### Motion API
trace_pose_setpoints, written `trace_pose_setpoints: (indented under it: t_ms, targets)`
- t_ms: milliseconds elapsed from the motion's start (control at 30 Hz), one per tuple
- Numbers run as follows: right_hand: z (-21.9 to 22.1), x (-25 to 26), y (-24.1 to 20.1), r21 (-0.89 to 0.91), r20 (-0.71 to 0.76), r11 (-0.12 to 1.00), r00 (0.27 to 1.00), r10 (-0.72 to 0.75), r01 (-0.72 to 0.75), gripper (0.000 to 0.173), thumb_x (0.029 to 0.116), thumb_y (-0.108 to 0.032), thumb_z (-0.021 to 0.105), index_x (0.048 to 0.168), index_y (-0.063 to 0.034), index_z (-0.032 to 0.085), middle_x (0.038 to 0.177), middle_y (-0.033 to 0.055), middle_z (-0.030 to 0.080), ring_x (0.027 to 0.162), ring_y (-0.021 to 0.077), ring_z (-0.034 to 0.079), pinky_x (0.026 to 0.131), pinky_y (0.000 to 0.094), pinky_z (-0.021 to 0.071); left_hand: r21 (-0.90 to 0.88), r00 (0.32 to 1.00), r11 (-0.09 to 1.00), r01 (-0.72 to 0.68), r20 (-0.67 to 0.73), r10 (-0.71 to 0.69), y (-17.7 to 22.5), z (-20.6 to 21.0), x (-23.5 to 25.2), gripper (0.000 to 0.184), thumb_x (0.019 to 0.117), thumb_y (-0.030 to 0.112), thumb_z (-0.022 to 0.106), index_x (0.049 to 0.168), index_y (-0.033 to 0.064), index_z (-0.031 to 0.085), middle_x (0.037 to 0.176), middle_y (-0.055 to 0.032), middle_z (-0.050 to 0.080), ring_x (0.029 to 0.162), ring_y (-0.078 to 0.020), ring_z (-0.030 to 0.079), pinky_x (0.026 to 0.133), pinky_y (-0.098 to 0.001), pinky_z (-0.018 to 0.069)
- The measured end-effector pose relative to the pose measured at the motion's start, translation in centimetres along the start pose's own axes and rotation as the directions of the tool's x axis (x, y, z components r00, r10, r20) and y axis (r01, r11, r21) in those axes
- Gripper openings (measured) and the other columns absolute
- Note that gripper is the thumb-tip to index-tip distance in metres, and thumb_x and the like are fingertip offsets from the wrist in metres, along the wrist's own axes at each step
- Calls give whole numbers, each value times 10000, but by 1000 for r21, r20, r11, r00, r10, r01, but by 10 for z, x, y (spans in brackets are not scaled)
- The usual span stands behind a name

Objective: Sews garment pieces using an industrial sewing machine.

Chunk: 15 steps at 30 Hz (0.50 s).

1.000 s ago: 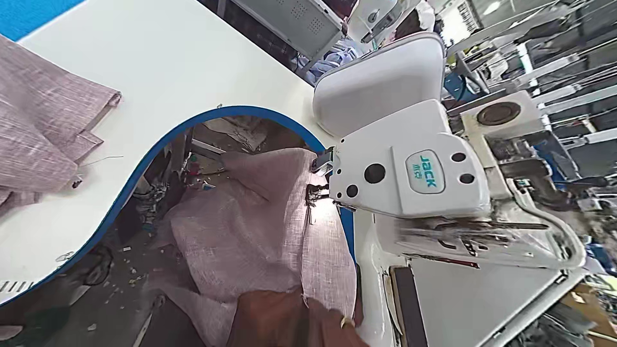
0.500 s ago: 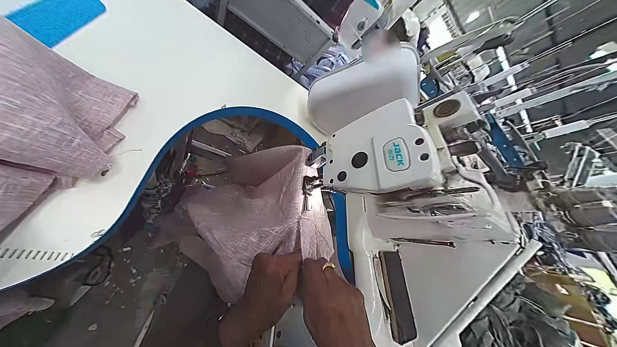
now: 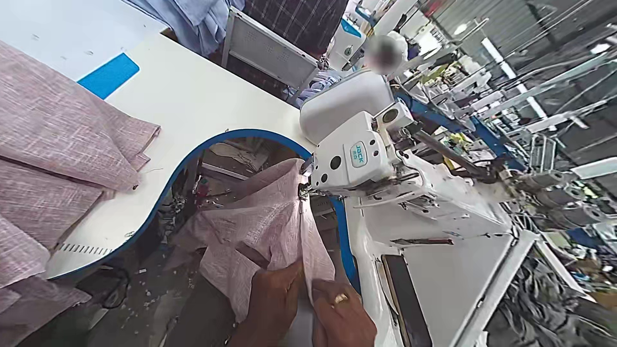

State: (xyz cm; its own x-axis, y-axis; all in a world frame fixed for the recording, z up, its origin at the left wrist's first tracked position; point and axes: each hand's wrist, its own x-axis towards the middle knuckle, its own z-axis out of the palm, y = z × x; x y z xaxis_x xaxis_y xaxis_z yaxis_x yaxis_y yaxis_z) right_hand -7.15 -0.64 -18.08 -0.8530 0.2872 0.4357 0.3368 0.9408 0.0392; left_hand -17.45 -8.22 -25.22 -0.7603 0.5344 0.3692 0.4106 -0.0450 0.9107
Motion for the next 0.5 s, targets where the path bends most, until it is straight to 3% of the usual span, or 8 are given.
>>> trace_pose_setpoints:
  t_ms: [67,200,267,333,400,433,467,500]
  targets:
    - [18,14,-3,-53,-74,991,990,-123,120,219,850,-105,570,691,-151,713,844,36,757,756,205,700,604,306,536,-5,999,1000,29,-32,-29,-4,7,8,246,878,139,518,689,79,664,505,-13,536,436,-123,523,436,-329,410]
    - [46,35,6,-81,-179,987,972,-154,142,213,842,-98,553,704,-122,714,821,60,755,689,234,706,524,335,525,-32,991,998,62,-118,-65,-12,14,31,251,902,128,545,769,55,746,604,-33,665,555,-105,649,535,-326,512]
    - [54,29,7,-73,-221,994,970,-97,83,216,846,-97,561,760,-96,759,877,81,768,731,253,721,567,349,554,28,992,999,31,-124,-27,-13,14,34,260,909,139,543,795,54,760,608,-37,669,556,-120,653,538,-337,514]
    - [45,7,5,-75,-174,997,985,12,-26,243,865,-87,573,899,-62,812,961,104,784,826,293,746,675,393,590,115,999,993,13,-39,-9,-1,-2,26,291,961,156,545,821,25,764,601,-79,652,552,-209,658,539,-422,523]
    - [28,-11,13,-69,69,979,978,195,-190,222,885,-63,632,1010,-28,812,1051,160,779,918,377,753,758,505,602,163,999,987,7,51,-16,11,-19,11,268,968,121,554,940,2,792,652,-114,695,580,-263,693,556,-473,555]
    - [21,-11,25,-87,271,949,909,316,-304,218,922,-108,642,1036,-5,798,1063,210,764,952,430,738,786,577,586,168,997,986,-6,74,-6,13,-23,3,253,962,101,563,976,2,795,677,-119,715,594,-266,708,563,-469,564]
    - [14,-5,41,-137,535,902,736,416,-410,278,971,-167,612,1096,37,753,1105,284,722,1025,488,699,849,640,543,170,996,985,-26,91,11,15,-25,-6,253,956,95,565,1001,5,797,700,-114,730,607,-253,718,569,-449,572]
    - [9,-1,61,-172,733,871,531,426,-461,339,1007,-206,590,1162,73,702,1155,328,680,1093,508,659,909,652,506,168,994,985,-47,103,30,17,-24,-18,265,947,103,558,1009,13,799,710,-100,738,611,-229,724,566,-421,578]
